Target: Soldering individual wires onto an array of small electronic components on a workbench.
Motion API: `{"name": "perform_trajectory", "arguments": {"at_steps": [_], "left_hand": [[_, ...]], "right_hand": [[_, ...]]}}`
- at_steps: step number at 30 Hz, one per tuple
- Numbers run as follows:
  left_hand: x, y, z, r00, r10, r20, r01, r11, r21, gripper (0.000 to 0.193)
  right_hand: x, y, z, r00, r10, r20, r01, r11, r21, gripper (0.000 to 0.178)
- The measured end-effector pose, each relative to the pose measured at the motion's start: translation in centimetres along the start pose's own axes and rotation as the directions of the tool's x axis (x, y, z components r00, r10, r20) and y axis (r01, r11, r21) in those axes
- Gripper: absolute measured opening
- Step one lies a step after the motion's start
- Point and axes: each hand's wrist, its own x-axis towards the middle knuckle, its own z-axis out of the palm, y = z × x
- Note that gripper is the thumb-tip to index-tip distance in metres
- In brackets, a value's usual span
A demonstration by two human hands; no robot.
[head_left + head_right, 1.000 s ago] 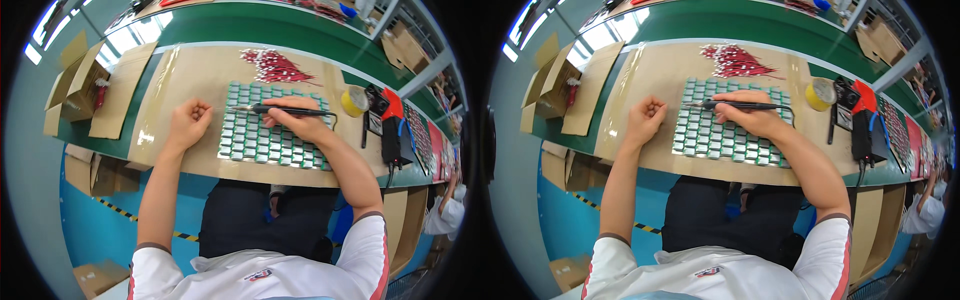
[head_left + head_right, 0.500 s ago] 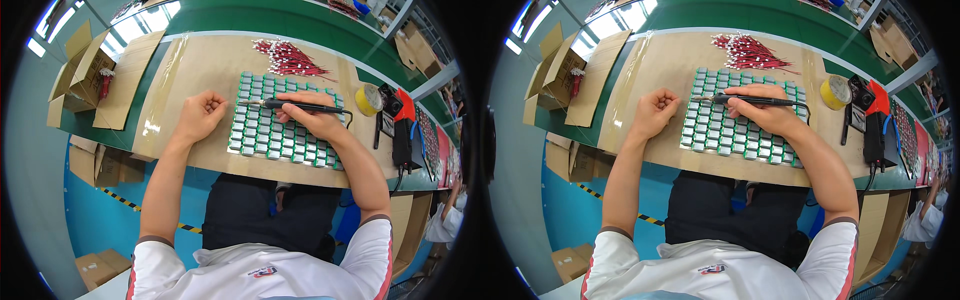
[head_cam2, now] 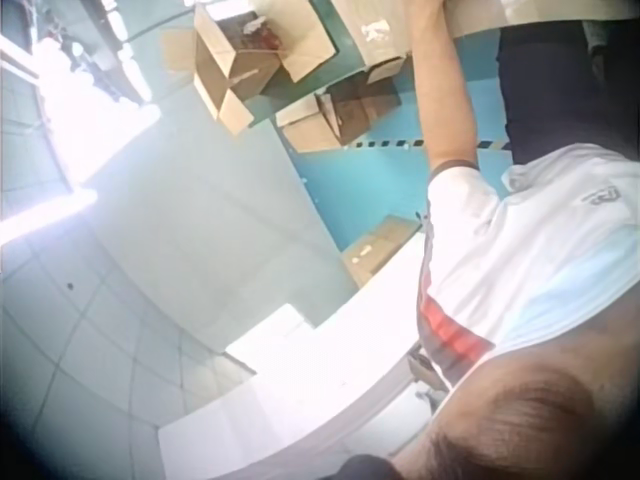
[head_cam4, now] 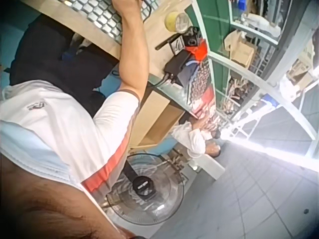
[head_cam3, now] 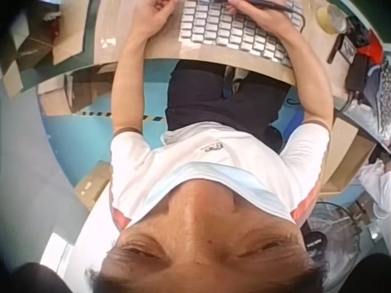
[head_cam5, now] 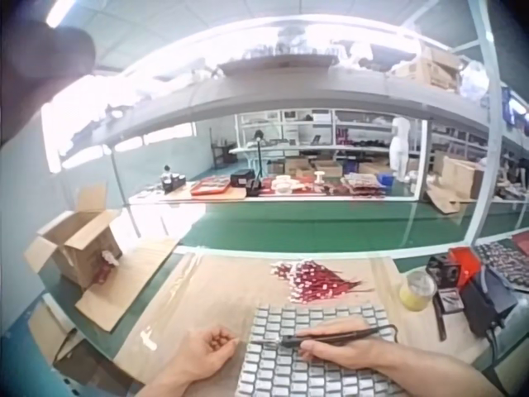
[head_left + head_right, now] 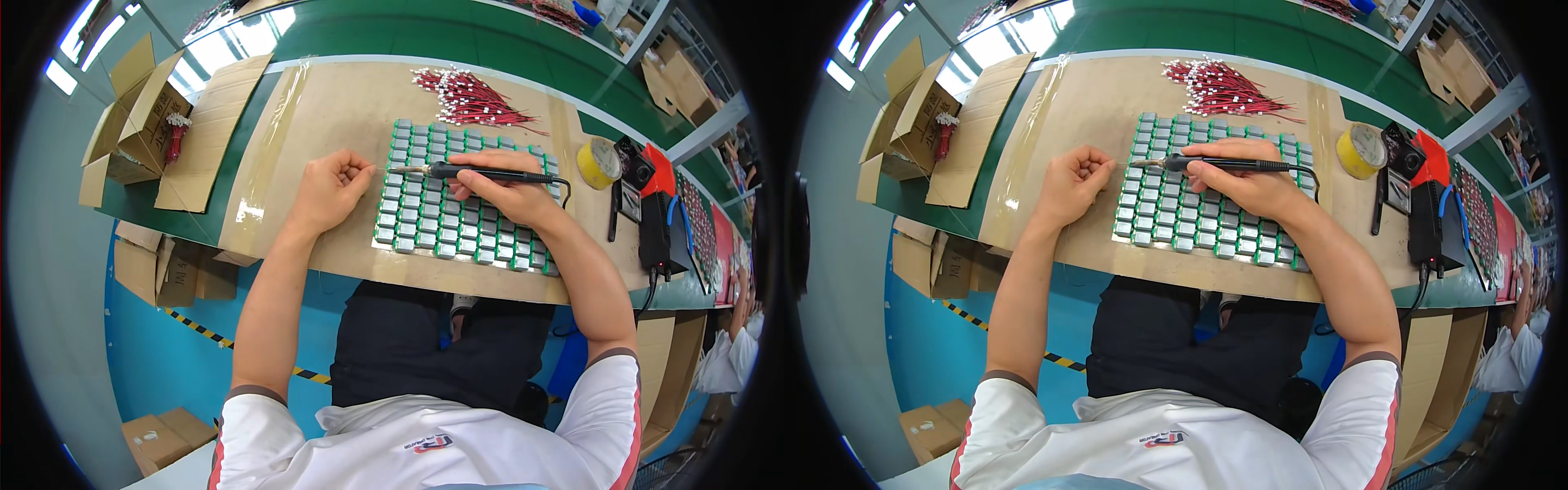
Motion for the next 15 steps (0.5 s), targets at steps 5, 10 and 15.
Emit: {"name": "perform_trajectory", "arguments": {"at_steps": [5,10,15], "left_hand": [[0.3,0.2,0.6,0.999,0.028,0.016,-0.029,0.999,0.037,0.010],[-0.5,0.3,0.0,1.000,-0.005,-0.011,0.005,1.000,0.023,0.010],[-0.2,1.4,0.5,0.998,-0.066,-0.003,0.066,0.998,0.022,0.011]], "right_hand": [[-0.5,0.1,-0.4,0.998,0.042,-0.037,-0.040,0.998,0.044,0.026],[-0.1,0.1,0.3,1.000,-0.020,0.010,0.019,0.997,0.081,0.025],[-0.5,0.0,0.0,0.999,0.015,-0.028,-0.013,0.997,0.073,0.025]]}}
